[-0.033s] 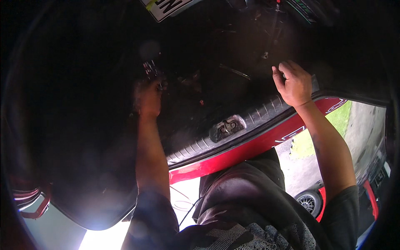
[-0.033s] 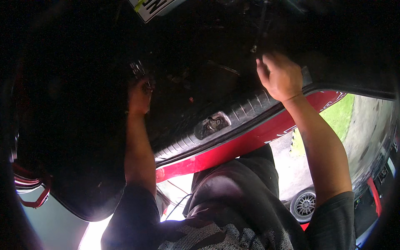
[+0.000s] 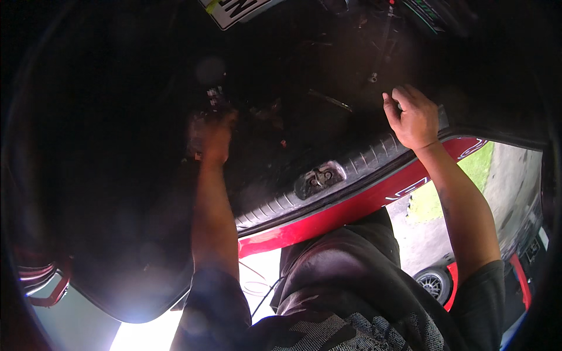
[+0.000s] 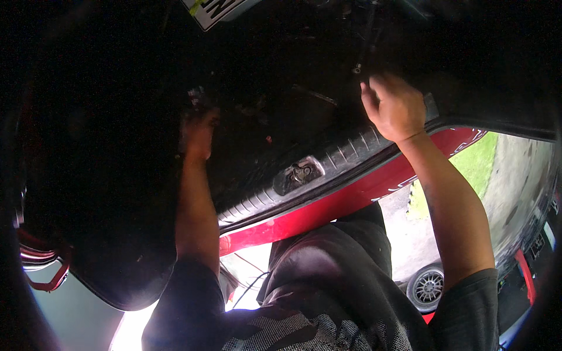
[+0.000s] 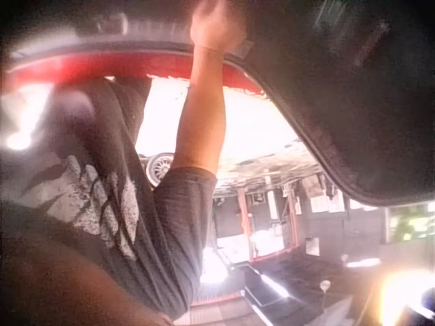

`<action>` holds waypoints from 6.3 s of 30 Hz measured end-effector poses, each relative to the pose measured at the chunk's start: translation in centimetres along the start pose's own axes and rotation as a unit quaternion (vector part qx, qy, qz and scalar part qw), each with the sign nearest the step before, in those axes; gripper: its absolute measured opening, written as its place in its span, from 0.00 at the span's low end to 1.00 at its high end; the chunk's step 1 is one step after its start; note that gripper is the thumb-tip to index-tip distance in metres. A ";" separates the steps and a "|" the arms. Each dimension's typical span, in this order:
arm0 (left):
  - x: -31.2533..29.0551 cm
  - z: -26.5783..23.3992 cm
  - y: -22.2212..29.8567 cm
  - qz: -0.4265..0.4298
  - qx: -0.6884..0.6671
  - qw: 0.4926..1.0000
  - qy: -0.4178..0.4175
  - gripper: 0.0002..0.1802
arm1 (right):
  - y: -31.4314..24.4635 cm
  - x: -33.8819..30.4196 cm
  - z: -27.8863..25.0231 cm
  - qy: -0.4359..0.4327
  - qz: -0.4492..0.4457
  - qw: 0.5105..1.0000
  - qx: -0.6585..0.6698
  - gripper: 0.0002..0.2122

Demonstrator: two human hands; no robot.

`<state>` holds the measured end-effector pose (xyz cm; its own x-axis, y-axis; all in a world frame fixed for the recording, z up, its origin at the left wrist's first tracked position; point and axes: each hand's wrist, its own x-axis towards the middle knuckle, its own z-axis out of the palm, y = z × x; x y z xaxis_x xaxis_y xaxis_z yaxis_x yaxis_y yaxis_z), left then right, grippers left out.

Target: The person retrieves a metal bracket and several small fasteners from the trunk of a red car. They then proceed to install the bracket onto the underside of the open trunk lid, securing it with the fasteners.

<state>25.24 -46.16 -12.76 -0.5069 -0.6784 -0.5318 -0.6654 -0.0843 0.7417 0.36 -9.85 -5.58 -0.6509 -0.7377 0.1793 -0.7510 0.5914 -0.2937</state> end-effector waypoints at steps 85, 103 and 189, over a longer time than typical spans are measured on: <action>-38.3 9.9 20.1 0.112 -0.391 0.857 -0.317 0.39 | -8.8 -23.9 -24.7 -0.086 0.235 0.775 0.581 0.15; -45.4 10.6 15.1 -0.046 -0.308 0.831 -0.461 0.25 | -17.8 -38.7 -27.9 0.265 0.331 0.726 0.542 0.14; -68.3 39.1 26.1 0.200 -0.176 0.782 -0.563 0.24 | -5.0 -64.1 -40.7 0.413 0.411 0.813 -0.006 0.06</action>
<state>21.11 26.47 26.90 -0.9289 0.3555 -0.1041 -0.2387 -0.3599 0.9019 41.36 47.73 22.57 -0.7820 0.3752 0.4977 -0.0234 0.7803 -0.6249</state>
